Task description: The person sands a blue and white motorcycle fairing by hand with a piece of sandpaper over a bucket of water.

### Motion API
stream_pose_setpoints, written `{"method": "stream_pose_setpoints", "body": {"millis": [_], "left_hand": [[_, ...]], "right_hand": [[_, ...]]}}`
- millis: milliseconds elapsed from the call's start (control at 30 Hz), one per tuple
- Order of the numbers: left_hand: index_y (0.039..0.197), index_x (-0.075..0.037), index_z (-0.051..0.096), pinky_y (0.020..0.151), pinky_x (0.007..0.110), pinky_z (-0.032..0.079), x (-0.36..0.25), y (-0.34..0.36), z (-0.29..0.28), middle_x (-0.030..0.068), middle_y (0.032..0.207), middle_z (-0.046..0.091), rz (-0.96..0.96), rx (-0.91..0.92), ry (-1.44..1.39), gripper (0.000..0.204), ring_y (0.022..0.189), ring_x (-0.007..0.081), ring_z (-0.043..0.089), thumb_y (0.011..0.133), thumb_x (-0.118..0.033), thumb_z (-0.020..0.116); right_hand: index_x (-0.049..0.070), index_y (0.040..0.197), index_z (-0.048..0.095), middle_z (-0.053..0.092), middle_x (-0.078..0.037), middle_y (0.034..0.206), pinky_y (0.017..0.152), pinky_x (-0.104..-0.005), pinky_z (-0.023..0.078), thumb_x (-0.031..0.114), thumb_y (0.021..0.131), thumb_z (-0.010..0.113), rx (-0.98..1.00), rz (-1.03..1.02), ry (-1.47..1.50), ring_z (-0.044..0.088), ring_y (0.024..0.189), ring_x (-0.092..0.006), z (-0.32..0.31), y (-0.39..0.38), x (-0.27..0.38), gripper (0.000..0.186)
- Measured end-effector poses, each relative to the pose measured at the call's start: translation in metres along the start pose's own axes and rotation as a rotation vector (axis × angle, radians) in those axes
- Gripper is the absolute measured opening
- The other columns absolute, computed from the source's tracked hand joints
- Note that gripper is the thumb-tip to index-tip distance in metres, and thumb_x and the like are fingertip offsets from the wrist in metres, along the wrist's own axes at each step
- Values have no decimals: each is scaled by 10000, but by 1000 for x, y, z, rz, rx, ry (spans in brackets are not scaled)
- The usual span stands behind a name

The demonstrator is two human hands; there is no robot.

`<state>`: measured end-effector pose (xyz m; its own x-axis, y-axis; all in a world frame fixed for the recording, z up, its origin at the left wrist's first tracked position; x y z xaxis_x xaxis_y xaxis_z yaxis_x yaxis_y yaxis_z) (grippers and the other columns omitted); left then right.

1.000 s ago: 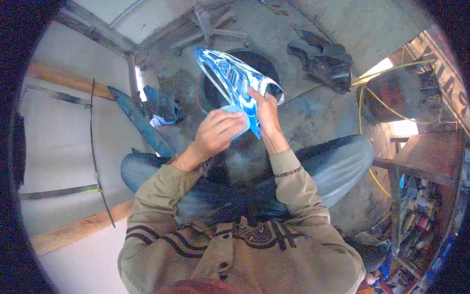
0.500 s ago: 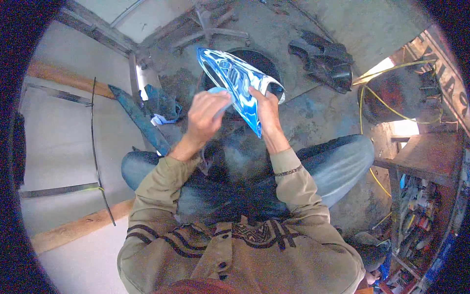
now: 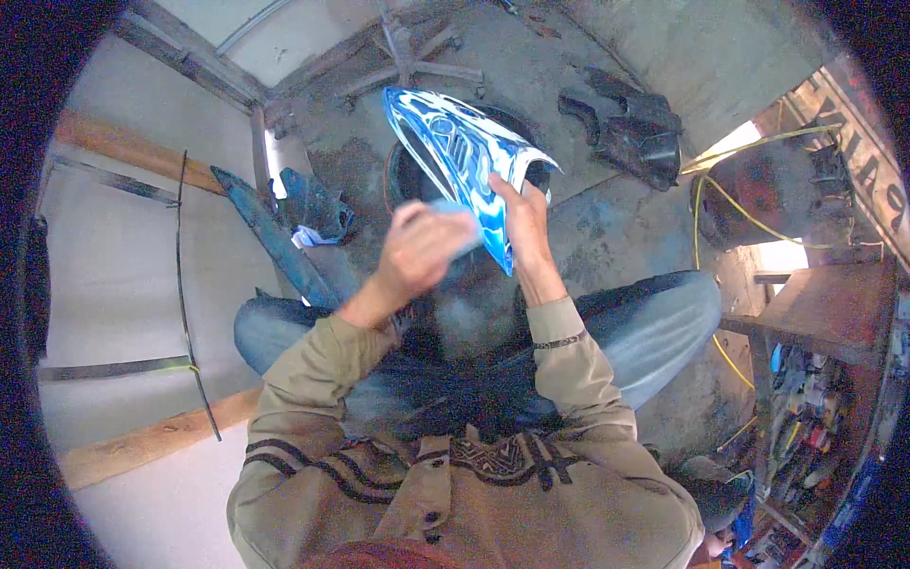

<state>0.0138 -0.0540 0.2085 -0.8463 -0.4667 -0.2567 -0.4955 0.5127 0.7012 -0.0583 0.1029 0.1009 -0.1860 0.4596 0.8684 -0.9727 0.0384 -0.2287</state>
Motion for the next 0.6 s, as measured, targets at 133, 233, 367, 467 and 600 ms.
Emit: {"method": "stream_pose_setpoints", "body": {"millis": [133,233,367,467,600], "left_hand": [[1156,-83,782,984,464,507,19,3,-9,68,1198,780,-45,-84,92,396,1110,235,732,787,31,696],[1167,-98,787,1010,478,507,-18,-4,9,70,1209,785,0,13,-54,420,1121,234,738,790,49,677],[1165,-101,789,1023,460,500,24,6,-15,60,1176,800,-31,-82,115,383,1084,223,750,821,43,703],[1161,-116,793,1012,455,516,19,-1,-9,57,1173,804,-88,-111,96,398,1073,225,753,817,59,697],[1178,-116,789,1036,467,495,-15,-9,7,46,1237,784,39,22,9,410,1140,200,734,802,8,682]], "right_hand": [[-59,1286,705,750,-75,1190,934,-307,522,168,1030,689,9,-50,6,683,1035,-139,8,0,9,343],[-59,1274,707,750,-71,1174,924,-307,520,170,1029,693,3,-50,-16,676,1018,-135,2,0,7,336],[-57,1270,708,751,-72,1172,933,-301,514,166,1027,694,8,-52,19,672,1029,-134,9,-5,10,330],[-63,1268,706,751,-75,1168,918,-300,520,162,1027,694,-18,-74,-27,676,1016,-137,12,-5,14,330],[-66,1276,704,753,-87,1180,921,-301,525,149,1027,688,-48,-49,-4,687,1022,-144,8,-5,13,330]]}}
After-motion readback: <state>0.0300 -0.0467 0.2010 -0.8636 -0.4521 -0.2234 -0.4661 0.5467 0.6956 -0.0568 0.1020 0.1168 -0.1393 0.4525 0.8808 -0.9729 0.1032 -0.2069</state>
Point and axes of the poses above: each hand's wrist, its own y-axis towards the middle knuckle, its own z-axis out of the palm, x = y × z, the point moved 9 cm from there along y, towards the middle knuckle
